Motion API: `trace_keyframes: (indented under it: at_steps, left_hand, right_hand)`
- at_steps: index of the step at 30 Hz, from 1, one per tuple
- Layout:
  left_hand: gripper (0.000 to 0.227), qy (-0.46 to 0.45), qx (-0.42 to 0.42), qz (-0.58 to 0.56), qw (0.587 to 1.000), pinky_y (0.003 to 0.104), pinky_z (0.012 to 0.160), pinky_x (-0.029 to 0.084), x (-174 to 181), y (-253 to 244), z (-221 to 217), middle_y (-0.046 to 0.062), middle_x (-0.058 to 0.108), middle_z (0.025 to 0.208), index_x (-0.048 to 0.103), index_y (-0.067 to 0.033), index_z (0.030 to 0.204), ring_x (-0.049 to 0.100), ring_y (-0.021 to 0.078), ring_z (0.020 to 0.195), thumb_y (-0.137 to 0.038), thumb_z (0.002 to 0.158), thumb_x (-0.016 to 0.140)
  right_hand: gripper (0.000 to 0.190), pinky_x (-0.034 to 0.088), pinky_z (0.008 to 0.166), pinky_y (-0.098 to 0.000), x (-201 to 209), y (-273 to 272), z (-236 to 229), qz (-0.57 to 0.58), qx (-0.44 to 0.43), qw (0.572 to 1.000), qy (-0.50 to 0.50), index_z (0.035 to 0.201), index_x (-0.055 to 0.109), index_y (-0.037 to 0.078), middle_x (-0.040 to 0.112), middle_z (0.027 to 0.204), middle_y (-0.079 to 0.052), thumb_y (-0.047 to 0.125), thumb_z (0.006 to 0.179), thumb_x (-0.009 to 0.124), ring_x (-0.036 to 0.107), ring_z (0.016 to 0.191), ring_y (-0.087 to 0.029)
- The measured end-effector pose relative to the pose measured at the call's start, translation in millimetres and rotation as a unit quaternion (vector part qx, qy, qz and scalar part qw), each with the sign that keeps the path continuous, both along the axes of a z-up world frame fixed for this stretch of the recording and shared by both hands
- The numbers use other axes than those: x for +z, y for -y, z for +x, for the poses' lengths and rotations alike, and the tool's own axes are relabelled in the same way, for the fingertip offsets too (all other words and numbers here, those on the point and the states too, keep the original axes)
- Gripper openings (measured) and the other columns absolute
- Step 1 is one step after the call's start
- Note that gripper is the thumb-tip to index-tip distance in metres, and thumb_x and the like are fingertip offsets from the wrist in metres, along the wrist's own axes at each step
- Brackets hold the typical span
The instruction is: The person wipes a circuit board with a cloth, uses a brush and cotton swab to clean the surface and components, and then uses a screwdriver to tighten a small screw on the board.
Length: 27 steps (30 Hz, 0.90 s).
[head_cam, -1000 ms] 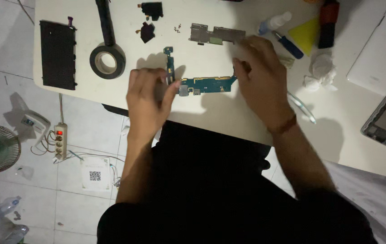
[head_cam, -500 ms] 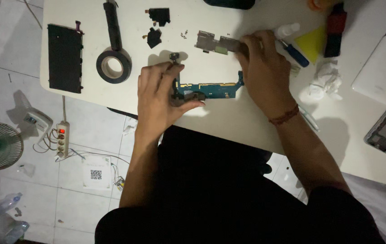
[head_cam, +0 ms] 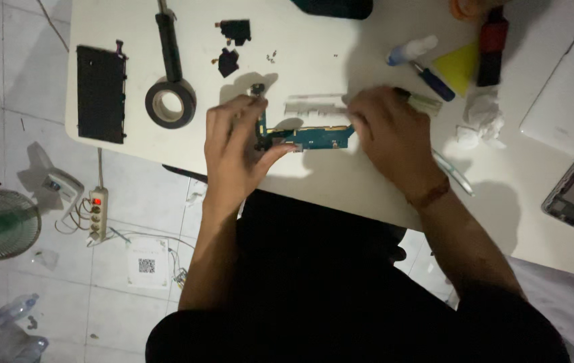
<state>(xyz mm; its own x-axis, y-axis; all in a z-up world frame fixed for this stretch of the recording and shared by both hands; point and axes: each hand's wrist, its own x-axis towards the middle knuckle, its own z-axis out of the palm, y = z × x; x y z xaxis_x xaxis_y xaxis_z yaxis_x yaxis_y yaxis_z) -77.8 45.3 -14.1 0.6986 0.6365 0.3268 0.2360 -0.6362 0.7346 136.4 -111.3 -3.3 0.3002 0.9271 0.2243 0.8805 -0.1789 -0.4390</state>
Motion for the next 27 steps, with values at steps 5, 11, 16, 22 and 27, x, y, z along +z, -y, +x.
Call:
trace_keyframes:
  at_steps: [5, 11, 16, 22, 27]
  left_hand:
    - [0.036, 0.042, -0.078, 0.028, 0.996, 0.038, 0.094, 0.052, -6, 13, 15, 0.002, 0.071, 0.122, 0.074, -0.0102, 0.117, 0.066, 0.0233, 0.11, -0.019, 0.086, 0.091]
    - [0.029, 0.047, -0.13, 0.007, 0.99, 0.038, 0.088, 0.052, 13, 17, 36, 0.007, 0.075, 0.104, 0.075, -0.0052, 0.109, 0.07, 0.0252, 0.095, -0.018, 0.085, 0.087]
    - [0.013, 0.085, -0.118, -0.057, 0.988, 0.032, 0.081, 0.059, 11, 28, 46, 0.008, 0.078, 0.099, 0.074, -0.0045, 0.107, 0.075, 0.0215, 0.091, -0.006, 0.096, 0.081]
    - [0.014, 0.123, -0.055, -0.342, 0.93, 0.032, 0.079, 0.069, -1, 35, 47, 0.019, 0.078, 0.101, 0.07, 0.0069, 0.115, 0.079, 0.0208, 0.088, 0.0, 0.102, 0.069]
    - [0.029, 0.123, -0.024, -0.448, 0.885, 0.035, 0.081, 0.067, -2, 37, 53, 0.023, 0.077, 0.105, 0.06, 0.0116, 0.13, 0.08, 0.0288, 0.091, -0.001, 0.105, 0.061]
  right_hand:
    - [0.017, 0.059, 0.081, -0.034, -2, 26, -4, 0.063, 0.019, 0.997, -0.038, 0.103, 0.065, 0.007, 0.07, 0.108, -0.009, 0.007, 0.094, 0.079, 0.071, 0.096, -0.024]
    - [0.016, 0.063, 0.077, -0.0269, -9, 58, 9, 0.096, -0.083, 0.977, -0.171, 0.109, 0.068, 0.001, 0.072, 0.109, -0.012, 0.0, 0.096, 0.078, 0.075, 0.091, -0.017]
    - [0.019, 0.065, 0.072, -0.0252, -13, 74, 13, 0.122, -0.114, 0.921, -0.352, 0.116, 0.068, 0.001, 0.072, 0.112, -0.011, -0.002, 0.098, 0.076, 0.075, 0.09, -0.013]
    - [0.031, 0.059, 0.075, -0.0351, 17, 98, 24, -0.06, -0.205, 0.973, -0.082, 0.118, 0.072, 0.003, 0.074, 0.107, -0.012, 0.018, 0.092, 0.083, 0.073, 0.086, -0.023]
    - [0.021, 0.057, 0.082, -0.0419, 29, 121, 18, -0.17, -0.229, 0.958, 0.003, 0.105, 0.075, 0.007, 0.074, 0.108, -0.013, 0.026, 0.095, 0.076, 0.071, 0.096, -0.033]
